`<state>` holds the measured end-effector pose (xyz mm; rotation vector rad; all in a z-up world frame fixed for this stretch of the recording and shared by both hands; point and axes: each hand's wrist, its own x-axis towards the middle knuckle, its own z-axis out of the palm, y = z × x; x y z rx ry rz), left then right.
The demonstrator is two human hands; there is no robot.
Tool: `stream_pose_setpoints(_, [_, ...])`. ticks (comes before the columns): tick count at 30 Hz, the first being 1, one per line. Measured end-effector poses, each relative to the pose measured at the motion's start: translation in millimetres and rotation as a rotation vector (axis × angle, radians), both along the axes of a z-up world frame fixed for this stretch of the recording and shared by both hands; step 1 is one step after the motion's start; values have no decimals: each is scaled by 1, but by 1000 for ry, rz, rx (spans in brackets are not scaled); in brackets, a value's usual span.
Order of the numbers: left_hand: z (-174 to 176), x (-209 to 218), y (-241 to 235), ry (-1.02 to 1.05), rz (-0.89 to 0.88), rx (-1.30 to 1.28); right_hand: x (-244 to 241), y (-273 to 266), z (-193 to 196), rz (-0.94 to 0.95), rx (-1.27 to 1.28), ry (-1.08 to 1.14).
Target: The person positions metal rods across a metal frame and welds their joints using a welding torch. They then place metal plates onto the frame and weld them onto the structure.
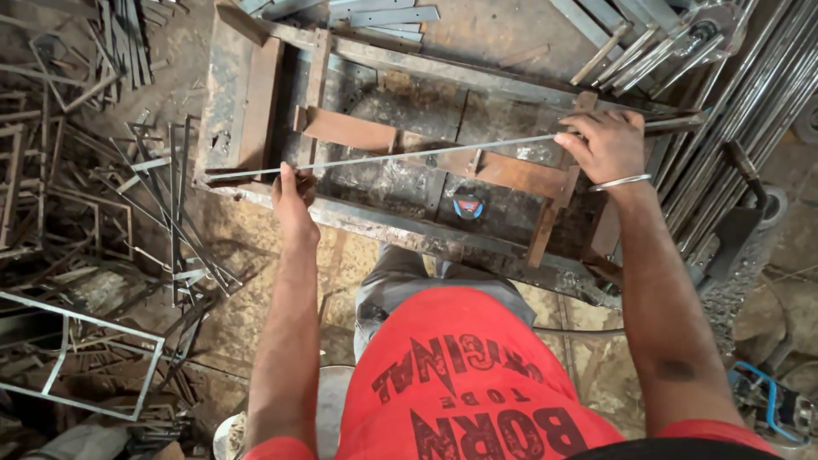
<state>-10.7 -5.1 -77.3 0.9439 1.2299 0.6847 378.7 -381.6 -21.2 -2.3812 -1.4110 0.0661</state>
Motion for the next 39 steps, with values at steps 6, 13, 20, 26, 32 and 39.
stream_pose_setpoints(6, [32,2,-16,365,116,646,36,6,-12,-150,69,292])
stream_pose_setpoints(13, [88,49,17,626,-324,1170,66,32,-41,-159,22,-226])
stream_pose_setpoints(20, [73,103,35,783,-499,1039,56,41,-33,-229,-165,-38])
stream_pose_setpoints(26, [65,107,34,892,-558,1000,54,49,-25,-291,-130,-17])
stream_pose_setpoints(32, [67,106,31,879,-530,1027,48,42,-26,-319,-167,71])
stream_pose_setpoints(39, [73,106,28,909,-508,1073,59,37,15,-179,170,24])
